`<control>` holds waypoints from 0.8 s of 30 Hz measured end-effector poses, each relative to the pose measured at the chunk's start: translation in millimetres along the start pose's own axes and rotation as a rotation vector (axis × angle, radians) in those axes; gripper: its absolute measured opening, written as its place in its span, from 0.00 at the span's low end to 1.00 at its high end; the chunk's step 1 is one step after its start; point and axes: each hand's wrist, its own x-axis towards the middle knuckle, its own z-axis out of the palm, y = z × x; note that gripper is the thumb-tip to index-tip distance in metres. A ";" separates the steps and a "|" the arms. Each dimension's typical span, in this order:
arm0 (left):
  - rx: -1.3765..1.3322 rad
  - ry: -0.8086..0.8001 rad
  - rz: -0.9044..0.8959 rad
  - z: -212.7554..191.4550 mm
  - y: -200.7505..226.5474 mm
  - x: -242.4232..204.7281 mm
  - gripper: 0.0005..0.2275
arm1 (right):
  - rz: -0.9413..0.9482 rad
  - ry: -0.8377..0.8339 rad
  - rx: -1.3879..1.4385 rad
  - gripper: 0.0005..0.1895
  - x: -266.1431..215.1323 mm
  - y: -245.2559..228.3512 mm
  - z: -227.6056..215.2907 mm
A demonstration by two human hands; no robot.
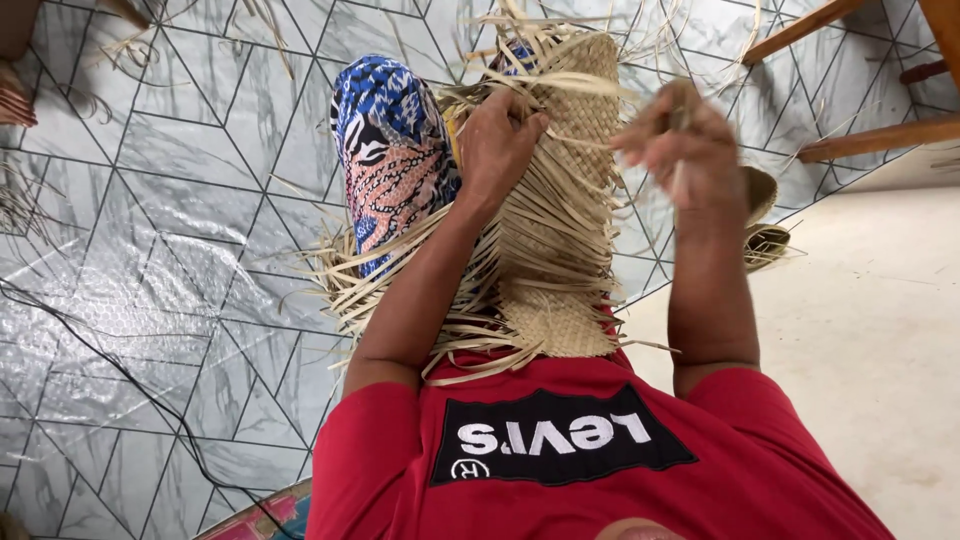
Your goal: The person is weaving thin bamboo strips together to form a mat or basket structure.
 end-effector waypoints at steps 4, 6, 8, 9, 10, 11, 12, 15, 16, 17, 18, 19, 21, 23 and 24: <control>0.040 0.058 0.092 3.4 -0.7 -5.9 0.08 | 0.002 0.706 -0.666 0.30 -20.8 -17.5 -16.9; 0.088 0.054 0.077 7.8 -3.9 -3.9 0.08 | 0.028 0.809 -1.171 0.35 -27.9 -13.3 -15.3; 0.098 0.104 0.181 14.7 -9.4 -2.8 0.09 | -0.440 0.931 -1.657 0.45 -39.4 0.1 -13.6; 0.101 0.097 0.172 18.2 -13.4 -1.6 0.09 | -0.428 0.931 -1.655 0.45 -37.6 1.3 16.4; 0.154 0.168 0.263 22.0 -17.4 0.1 0.09 | -0.556 0.743 -1.601 0.23 -36.4 2.8 46.9; 0.205 0.237 0.356 25.3 -20.4 1.2 0.09 | -0.683 0.557 -1.535 0.04 -34.7 3.1 77.9; 0.207 0.234 0.363 28.4 -22.3 4.9 0.09 | -0.686 0.565 -1.537 0.04 -25.6 18.2 83.1; 0.210 0.205 0.384 28.1 -24.5 5.7 0.10 | -0.760 0.156 -1.564 0.13 -5.1 60.5 85.2; 0.219 0.197 0.368 21.2 -18.9 2.2 0.09 | -0.482 0.219 -1.716 0.20 -0.5 68.9 75.0; 0.227 0.189 0.351 14.1 -13.6 -1.2 0.10 | -0.191 0.279 -1.846 0.32 4.7 77.6 65.0; 0.227 0.193 0.344 8.6 -12.5 2.6 0.10 | -0.192 0.270 -1.844 0.32 3.6 81.8 62.3; 0.186 0.110 0.315 3.5 -11.9 6.8 0.08 | -0.151 0.242 -1.858 0.32 2.7 86.5 59.1; 0.137 0.016 0.282 -3.5 -12.4 20.3 0.07 | -0.096 0.213 -1.875 0.32 -2.6 92.3 55.6; 0.169 -0.002 0.359 -12.8 -14.9 43.6 0.05 | -0.120 0.252 -1.876 0.30 -4.1 96.4 55.3; 0.170 -0.001 0.365 -22.2 -7.6 52.6 0.05 | -0.125 0.256 -1.877 0.30 -4.5 97.2 52.1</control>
